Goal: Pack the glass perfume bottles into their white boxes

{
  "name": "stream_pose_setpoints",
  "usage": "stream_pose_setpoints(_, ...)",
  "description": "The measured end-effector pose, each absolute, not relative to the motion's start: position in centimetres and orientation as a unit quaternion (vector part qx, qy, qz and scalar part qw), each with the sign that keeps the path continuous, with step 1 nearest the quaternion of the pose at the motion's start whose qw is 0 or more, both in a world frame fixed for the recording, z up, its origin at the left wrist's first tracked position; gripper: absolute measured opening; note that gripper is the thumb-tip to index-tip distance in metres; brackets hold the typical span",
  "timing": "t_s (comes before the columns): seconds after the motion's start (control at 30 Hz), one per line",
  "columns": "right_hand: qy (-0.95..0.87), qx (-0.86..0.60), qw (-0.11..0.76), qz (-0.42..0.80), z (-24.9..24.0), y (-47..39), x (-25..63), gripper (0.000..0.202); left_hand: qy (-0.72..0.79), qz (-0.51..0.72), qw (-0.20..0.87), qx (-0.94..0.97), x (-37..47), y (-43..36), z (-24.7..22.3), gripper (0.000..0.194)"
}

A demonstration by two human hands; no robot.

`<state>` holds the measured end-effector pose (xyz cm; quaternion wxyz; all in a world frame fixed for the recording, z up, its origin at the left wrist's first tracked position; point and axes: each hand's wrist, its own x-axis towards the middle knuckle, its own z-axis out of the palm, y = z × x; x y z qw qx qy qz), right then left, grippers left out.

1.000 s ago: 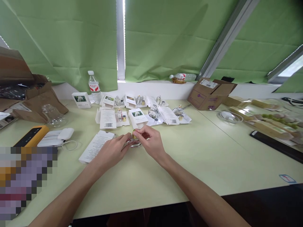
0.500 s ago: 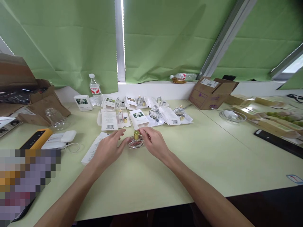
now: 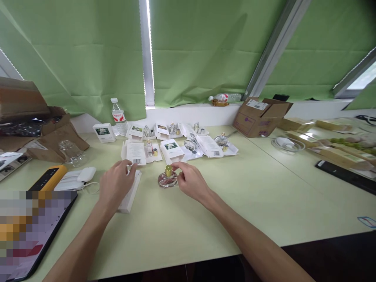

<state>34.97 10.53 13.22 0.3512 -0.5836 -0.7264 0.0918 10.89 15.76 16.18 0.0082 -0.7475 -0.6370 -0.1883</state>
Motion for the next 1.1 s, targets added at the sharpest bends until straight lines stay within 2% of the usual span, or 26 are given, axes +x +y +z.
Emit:
stream_pose_setpoints(0.23,-0.754,-0.577,0.302,0.084,14.0,9.8,34.7,0.043,-0.718,-0.073,-0.023,-0.692,8.0,17.0,16.5,0.071)
stream_pose_setpoints(0.43,-0.768,-0.577,0.266,0.077,14.5,9.5,34.3,0.023,-0.702,0.019,-0.098,-0.705,7.7,17.0,15.9,0.091)
stream_pose_setpoints(0.67,-0.765,-0.575,0.273,0.098,14.1,9.9,34.3,0.025,-0.632,0.015,-0.133,-0.763,7.9,16.5,15.1,0.085)
stream_pose_setpoints(0.8,-0.759,-0.581,0.272,0.109,14.1,9.9,34.3,0.025,-0.595,-0.019,-0.158,-0.788,9.0,15.7,14.9,0.088)
stream_pose_setpoints(1.1,-0.726,-0.631,0.256,0.097,14.1,9.9,34.4,0.024,-0.54,-0.11,-0.225,-0.804,11.0,15.4,14.2,0.075)
